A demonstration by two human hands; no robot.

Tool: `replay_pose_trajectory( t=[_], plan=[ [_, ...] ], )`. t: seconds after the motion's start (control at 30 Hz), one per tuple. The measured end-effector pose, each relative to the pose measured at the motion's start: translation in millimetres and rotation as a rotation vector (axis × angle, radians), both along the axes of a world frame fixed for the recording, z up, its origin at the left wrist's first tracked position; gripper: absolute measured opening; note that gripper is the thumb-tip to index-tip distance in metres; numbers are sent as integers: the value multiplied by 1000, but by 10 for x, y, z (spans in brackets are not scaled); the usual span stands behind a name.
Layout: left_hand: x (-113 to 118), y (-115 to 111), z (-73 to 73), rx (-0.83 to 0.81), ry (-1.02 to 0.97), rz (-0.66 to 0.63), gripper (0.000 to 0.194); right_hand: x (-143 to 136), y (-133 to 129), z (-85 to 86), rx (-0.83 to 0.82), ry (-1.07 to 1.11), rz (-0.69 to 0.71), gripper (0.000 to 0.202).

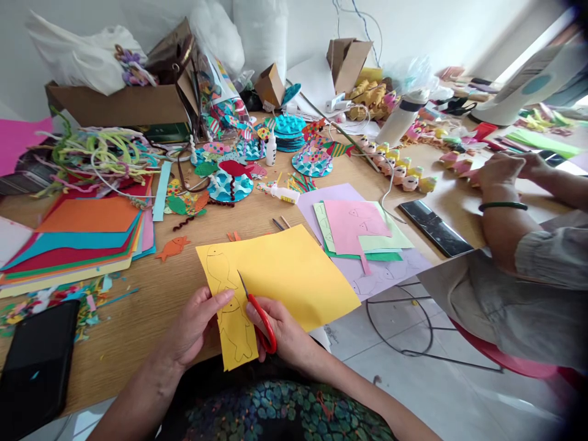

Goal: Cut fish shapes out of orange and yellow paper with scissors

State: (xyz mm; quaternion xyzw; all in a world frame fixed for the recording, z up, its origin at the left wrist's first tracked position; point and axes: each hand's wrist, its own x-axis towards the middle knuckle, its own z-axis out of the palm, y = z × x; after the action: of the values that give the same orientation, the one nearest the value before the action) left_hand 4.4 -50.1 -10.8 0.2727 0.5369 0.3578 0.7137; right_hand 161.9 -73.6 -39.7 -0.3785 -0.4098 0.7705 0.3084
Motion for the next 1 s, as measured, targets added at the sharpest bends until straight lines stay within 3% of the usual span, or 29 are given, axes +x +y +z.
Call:
replay_pose_trajectory(
  t=[0.23,0.47,0.67,0.83,1.0],
  plan=[
    [0,133,49,86,59,137,33,0,9,37,-19,-75,47,54],
    [26,99,8,69,19,102,29,34,61,127,150,-120,-17,52],
    [12,99,43,70,-1,89,27,7,56,69,162,-113,-19,49],
    [16,82,61,67,-9,82,27,-15,49,41,65,-79,-10,50],
    [12,39,23,36,-25,95,24,1,107,56,199,-143,-15,49]
  ],
)
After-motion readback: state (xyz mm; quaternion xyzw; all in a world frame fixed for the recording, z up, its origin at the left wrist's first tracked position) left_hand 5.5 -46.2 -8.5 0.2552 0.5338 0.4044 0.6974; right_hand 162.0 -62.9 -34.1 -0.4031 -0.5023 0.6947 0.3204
